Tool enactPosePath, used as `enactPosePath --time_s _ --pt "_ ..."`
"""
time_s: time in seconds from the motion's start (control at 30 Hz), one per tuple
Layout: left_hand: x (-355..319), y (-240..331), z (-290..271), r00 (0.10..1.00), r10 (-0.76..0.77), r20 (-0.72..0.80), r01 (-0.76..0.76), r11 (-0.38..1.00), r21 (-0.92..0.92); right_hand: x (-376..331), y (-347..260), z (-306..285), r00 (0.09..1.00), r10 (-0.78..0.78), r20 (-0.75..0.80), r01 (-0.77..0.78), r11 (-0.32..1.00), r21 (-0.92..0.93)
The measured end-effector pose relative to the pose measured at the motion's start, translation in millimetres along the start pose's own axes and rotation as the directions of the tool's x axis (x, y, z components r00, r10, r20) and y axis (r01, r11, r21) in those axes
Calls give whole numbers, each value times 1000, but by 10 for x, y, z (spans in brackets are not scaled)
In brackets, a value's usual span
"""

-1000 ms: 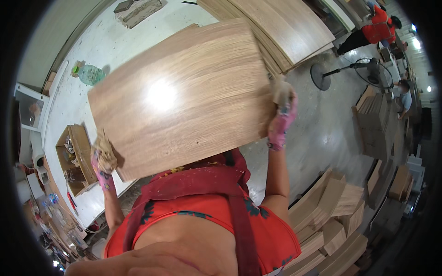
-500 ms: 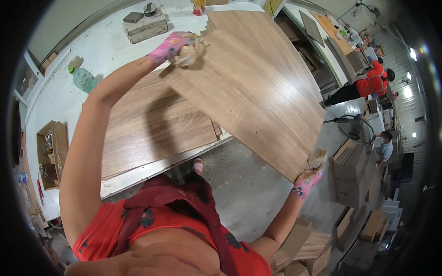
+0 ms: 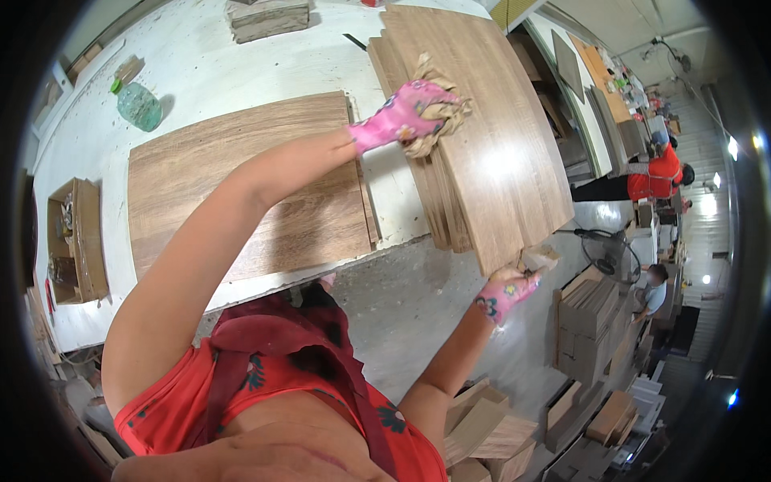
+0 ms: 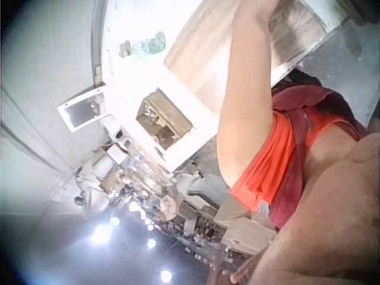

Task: The person applies a putty-like substance to the surface and edges of a wooden board using a small scraper and a rag, then moves the board to a stack.

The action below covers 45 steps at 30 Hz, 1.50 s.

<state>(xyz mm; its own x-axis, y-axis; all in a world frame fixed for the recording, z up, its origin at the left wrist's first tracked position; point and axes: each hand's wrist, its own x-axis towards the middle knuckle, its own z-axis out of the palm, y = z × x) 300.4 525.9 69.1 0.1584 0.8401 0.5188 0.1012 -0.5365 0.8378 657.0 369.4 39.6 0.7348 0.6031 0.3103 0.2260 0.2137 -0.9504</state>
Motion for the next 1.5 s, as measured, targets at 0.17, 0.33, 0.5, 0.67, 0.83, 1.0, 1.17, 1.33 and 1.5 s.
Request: enactPosePath --time_s 0.17,0.33,0.5,0.67,0.83,1.0,1.17,1.33,1.5 --pt "373 -98 -101 993 -69 -94 69 998 -4 151 628 295 860 -472 194 403 395 -826" --pt "246 -80 117 992 16 -128 -20 999 -32 94 569 508 915 -395 81 275 464 -842" --pt "-774 302 979 846 512 -149 -531 834 -149 -88 78 567 918 -327 225 336 341 -878" --pt "-1815 543 386 994 83 71 -23 794 -607 -322 -388 465 909 -406 -97 310 813 -492" --pt "-2613 580 -958 755 -411 -511 312 910 -271 -1192 -540 872 875 -351 335 301 934 192" --pt "-2852 295 -1062 760 -62 -647 192 972 133 -2032 -1246 1367 535 -145 833 205 978 39" --pt "-3164 402 -1305 674 -474 -567 154 840 -520 -3600 -1677 2067 -342 -405 848 486 696 529" --pt "-4122 1172 -1391 596 -590 -545 408 807 -427 -5317 -1914 2295 -860 -287 423 183 600 779" --pt "-4747 1586 -1412 475 -716 -512 536 696 -477 -6099 -1865 2186 -953 -288 92 -46 441 897"
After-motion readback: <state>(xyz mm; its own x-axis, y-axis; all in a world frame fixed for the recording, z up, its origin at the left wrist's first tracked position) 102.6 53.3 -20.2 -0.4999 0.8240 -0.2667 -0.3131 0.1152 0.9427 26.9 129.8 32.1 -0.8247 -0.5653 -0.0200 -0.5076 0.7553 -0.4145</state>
